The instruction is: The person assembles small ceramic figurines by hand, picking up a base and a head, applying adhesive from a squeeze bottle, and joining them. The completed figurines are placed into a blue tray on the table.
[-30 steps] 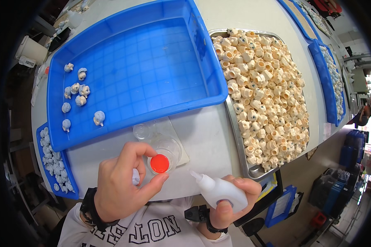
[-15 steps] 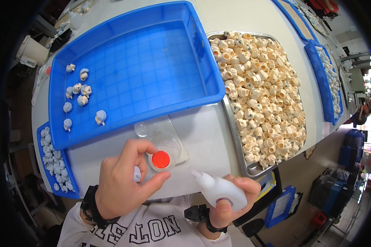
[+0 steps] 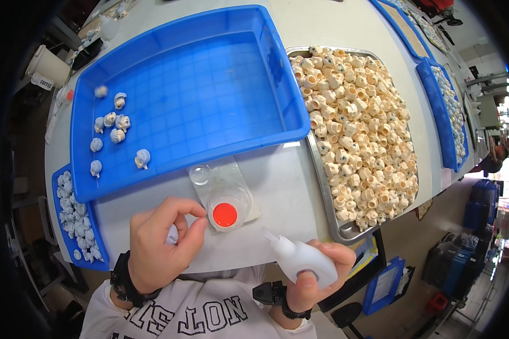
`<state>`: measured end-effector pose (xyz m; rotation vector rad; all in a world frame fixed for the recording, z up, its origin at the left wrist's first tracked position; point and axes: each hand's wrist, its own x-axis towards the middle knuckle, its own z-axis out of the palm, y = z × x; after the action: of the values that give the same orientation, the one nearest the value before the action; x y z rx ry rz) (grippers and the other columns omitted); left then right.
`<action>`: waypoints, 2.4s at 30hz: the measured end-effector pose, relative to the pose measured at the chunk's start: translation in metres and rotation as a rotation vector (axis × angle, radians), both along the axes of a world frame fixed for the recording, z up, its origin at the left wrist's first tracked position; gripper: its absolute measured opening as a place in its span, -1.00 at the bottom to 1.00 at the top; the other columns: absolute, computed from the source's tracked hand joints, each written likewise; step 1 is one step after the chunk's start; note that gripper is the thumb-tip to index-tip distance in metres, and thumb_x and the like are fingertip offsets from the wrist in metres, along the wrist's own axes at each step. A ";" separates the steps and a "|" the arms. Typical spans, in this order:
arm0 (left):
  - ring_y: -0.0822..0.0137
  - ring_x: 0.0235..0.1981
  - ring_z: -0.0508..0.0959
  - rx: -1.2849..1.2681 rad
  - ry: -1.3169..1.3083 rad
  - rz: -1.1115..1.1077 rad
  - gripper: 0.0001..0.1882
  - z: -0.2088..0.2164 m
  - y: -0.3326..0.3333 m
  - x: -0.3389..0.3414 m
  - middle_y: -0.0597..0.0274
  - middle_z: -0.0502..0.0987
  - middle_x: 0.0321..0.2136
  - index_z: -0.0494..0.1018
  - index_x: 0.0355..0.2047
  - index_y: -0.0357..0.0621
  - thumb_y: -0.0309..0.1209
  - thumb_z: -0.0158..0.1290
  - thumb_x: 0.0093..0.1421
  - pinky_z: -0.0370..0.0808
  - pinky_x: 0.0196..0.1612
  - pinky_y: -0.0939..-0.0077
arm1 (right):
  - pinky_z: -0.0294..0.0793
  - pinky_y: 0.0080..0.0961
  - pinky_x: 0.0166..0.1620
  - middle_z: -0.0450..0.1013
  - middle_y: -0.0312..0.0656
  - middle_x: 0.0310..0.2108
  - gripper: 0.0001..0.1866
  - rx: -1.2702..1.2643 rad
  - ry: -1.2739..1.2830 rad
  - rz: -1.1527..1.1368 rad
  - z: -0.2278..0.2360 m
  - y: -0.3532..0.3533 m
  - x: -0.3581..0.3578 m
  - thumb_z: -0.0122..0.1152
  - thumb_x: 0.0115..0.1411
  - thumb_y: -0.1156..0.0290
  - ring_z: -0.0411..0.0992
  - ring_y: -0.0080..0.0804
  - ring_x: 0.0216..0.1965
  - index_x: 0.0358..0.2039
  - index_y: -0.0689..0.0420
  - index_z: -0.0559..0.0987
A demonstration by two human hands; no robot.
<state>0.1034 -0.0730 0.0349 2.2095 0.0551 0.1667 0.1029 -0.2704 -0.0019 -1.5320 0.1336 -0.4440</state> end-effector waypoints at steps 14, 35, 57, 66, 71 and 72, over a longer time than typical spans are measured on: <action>0.53 -0.78 0.35 -0.088 0.094 0.035 -0.85 -0.003 -0.001 0.007 0.32 0.39 -0.73 0.37 -0.49 -0.23 -0.61 0.08 -0.11 0.23 -0.66 0.67 | 0.33 -0.61 -0.52 0.32 -0.18 -0.50 -0.41 0.013 0.045 -0.017 -0.015 0.002 0.007 0.20 -0.09 0.03 0.34 -0.46 -0.58 -0.19 0.21 0.28; 0.62 -0.80 0.22 -0.201 0.034 0.024 -0.77 0.016 0.009 -0.010 0.39 0.28 -0.79 0.33 -0.43 -0.26 -0.62 0.07 -0.16 0.09 -0.69 0.71 | 0.34 -0.59 -0.58 0.38 -0.14 -0.48 -0.41 0.132 0.147 0.095 -0.019 0.008 0.009 0.24 -0.09 0.07 0.39 -0.43 -0.57 -0.17 0.16 0.26; 0.36 -0.69 0.36 -0.137 0.008 0.016 -0.70 -0.009 0.041 -0.058 0.18 0.37 -0.63 0.35 -0.36 -0.25 -0.60 0.10 -0.18 0.28 -0.64 0.57 | 0.37 0.08 -0.07 0.35 0.06 -0.39 -0.41 0.540 0.123 0.521 0.037 0.020 0.026 0.10 0.01 0.36 0.45 -0.20 -0.52 0.02 0.34 0.17; 0.38 -0.69 0.36 -0.154 0.022 0.009 -0.68 -0.007 0.048 -0.065 0.19 0.35 -0.68 0.35 -0.34 -0.27 -0.58 0.10 -0.18 0.27 -0.64 0.58 | 0.34 0.11 -0.05 0.35 0.10 -0.36 -0.42 0.562 0.155 0.566 0.035 0.022 0.030 0.05 0.03 0.39 0.46 -0.17 -0.47 0.04 0.33 0.14; 0.38 -0.69 0.37 -0.177 0.053 0.006 -0.68 -0.008 0.048 -0.064 0.19 0.35 -0.68 0.34 -0.33 -0.27 -0.57 0.10 -0.17 0.27 -0.64 0.58 | 0.34 0.11 -0.05 0.35 0.10 -0.37 -0.42 0.566 0.177 0.555 0.034 0.024 0.031 0.06 0.03 0.39 0.46 -0.17 -0.46 0.04 0.31 0.15; 0.38 -0.69 0.37 -0.181 0.054 0.008 -0.68 -0.008 0.048 -0.064 0.19 0.35 -0.68 0.34 -0.33 -0.27 -0.57 0.10 -0.16 0.27 -0.64 0.58 | 0.34 0.11 -0.06 0.35 0.09 -0.37 -0.43 0.557 0.180 0.556 0.034 0.025 0.031 0.06 0.03 0.39 0.46 -0.17 -0.46 0.04 0.31 0.15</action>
<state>0.0395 -0.0248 0.0266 2.0337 0.1047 0.1023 0.1337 -0.2456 0.0319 -0.9949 -0.0333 0.1707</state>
